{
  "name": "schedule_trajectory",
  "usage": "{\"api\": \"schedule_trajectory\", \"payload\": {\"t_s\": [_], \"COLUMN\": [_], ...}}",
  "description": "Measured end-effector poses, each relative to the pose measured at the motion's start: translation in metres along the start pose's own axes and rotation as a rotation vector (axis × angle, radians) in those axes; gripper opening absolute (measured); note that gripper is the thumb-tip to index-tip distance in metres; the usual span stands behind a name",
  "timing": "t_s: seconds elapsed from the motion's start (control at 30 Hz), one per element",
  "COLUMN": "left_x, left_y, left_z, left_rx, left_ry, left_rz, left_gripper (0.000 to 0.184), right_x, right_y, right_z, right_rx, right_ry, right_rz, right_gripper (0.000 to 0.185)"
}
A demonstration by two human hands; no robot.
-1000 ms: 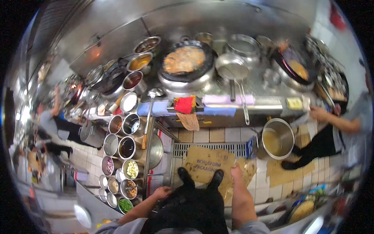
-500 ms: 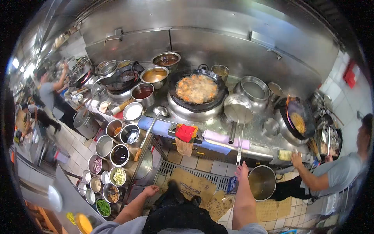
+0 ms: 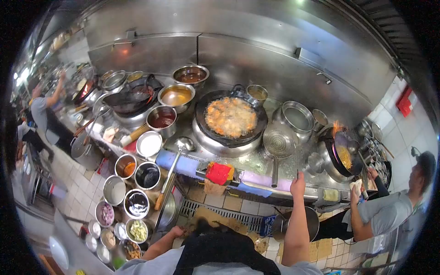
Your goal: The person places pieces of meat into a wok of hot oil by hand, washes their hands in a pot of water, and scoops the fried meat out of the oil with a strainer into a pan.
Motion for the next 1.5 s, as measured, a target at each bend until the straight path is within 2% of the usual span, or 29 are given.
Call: {"api": "schedule_trajectory", "payload": {"t_s": [0.07,0.13,0.2,0.23,0.3,0.33,0.4,0.57,0.63,0.67,0.8,0.87,0.9,0.97,1.0,1.1,1.13,1.23,1.27,1.3,1.33,1.37,1.43,1.5], "left_x": [0.016,0.011,0.011,0.015,0.036,0.045,0.041,0.023,0.025,0.033,0.008,-0.014,0.006,0.035,0.034,-0.023,-0.017,0.021,0.022,0.023,0.016,0.013,0.010,0.010], "left_y": [0.016,0.044,0.056,0.065,0.070,0.070,0.077,0.081,0.063,0.050,0.026,0.027,0.004,-0.031,-0.034,-0.004,-0.005,-0.041,-0.038,-0.037,-0.032,-0.028,-0.019,-0.011], "left_z": [0.010,0.026,0.037,0.040,0.036,0.034,0.038,0.040,0.024,0.012,-0.016,-0.010,-0.029,-0.055,-0.057,-0.036,-0.040,-0.065,-0.073,-0.077,-0.076,-0.077,-0.077,-0.074], "left_rx": [0.003,-0.125,-0.097,-0.078,-0.061,-0.062,-0.111,-0.153,-0.191,-0.184,-0.043,0.396,0.251,-0.033,0.179,-0.256,-0.016,0.366,0.162,0.065,-0.017,-0.070,-0.174,-0.273], "left_ry": [-0.098,-0.047,-0.043,-0.051,-0.094,-0.129,-0.104,-0.072,-0.180,-0.180,-0.235,-0.251,-0.282,-0.378,-0.388,-0.140,-0.110,-0.351,-0.322,-0.298,-0.278,-0.270,-0.265,-0.266], "left_rz": [0.213,0.164,0.158,0.173,0.175,0.171,0.169,0.227,0.228,0.316,0.327,-0.018,0.061,0.205,0.286,0.270,0.211,0.347,0.267,0.237,0.217,0.208,0.193,0.179], "left_gripper": [0.044,0.041,0.041,0.040,0.040,0.040,0.039,0.038,0.038,0.037,0.037,0.029,0.029,0.027,0.028,0.029,0.029,0.033,0.033,0.033,0.033,0.033,0.034,0.035], "right_x": [-0.002,-0.002,0.014,0.018,0.020,0.022,0.033,0.069,0.077,0.086,0.120,0.127,0.126,0.121,0.118,0.111,0.106,0.101,0.095,0.092,0.090,0.083,0.076,0.073], "right_y": [0.023,0.022,0.007,0.018,0.050,0.049,0.051,0.044,0.038,0.025,-0.046,-0.073,-0.075,-0.073,-0.065,-0.041,-0.041,-0.062,-0.062,-0.071,-0.088,-0.091,-0.092,-0.098], "right_z": [-0.036,-0.034,-0.012,-0.031,-0.092,-0.100,-0.113,-0.148,-0.152,-0.150,-0.151,-0.158,-0.166,-0.179,-0.181,-0.177,-0.176,-0.176,-0.184,-0.188,-0.186,-0.194,-0.195,-0.192], "right_rx": [0.097,0.191,0.306,0.311,0.635,0.642,0.578,0.421,0.275,0.230,0.156,-0.022,-0.016,0.574,0.668,0.596,0.547,0.367,0.489,0.493,0.636,0.781,0.821,1.082], "right_ry": [-0.066,-0.147,-0.039,-0.052,-0.324,-0.331,-0.185,-0.070,0.011,0.018,0.067,0.308,0.304,-0.259,-0.279,-0.236,-0.172,-0.111,-0.231,-0.233,-0.306,-0.381,-0.436,-0.649], "right_rz": [-0.008,-0.043,-0.059,-0.046,-0.309,-0.293,-0.283,-0.266,-0.228,-0.218,-0.254,-0.297,-0.293,-0.551,-0.553,-0.470,-0.408,-0.392,-0.450,-0.448,-0.508,-0.566,-0.547,-0.693], "right_gripper": [0.035,0.034,0.032,0.032,0.030,0.030,0.029,0.029,0.030,0.029,0.029,0.027,0.027,0.024,0.023,0.023,0.020,0.016,0.016,0.016,0.014,0.013,0.010,0.007]}}
Point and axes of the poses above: each hand's wrist, its own x-axis towards the middle knuckle, its own y-axis out of the back of the hand, z = x × y, the point moved 1 cm from there along x, towards the middle knuckle, and after that the axes turned 3 degrees about x, right-handed, at the moved point
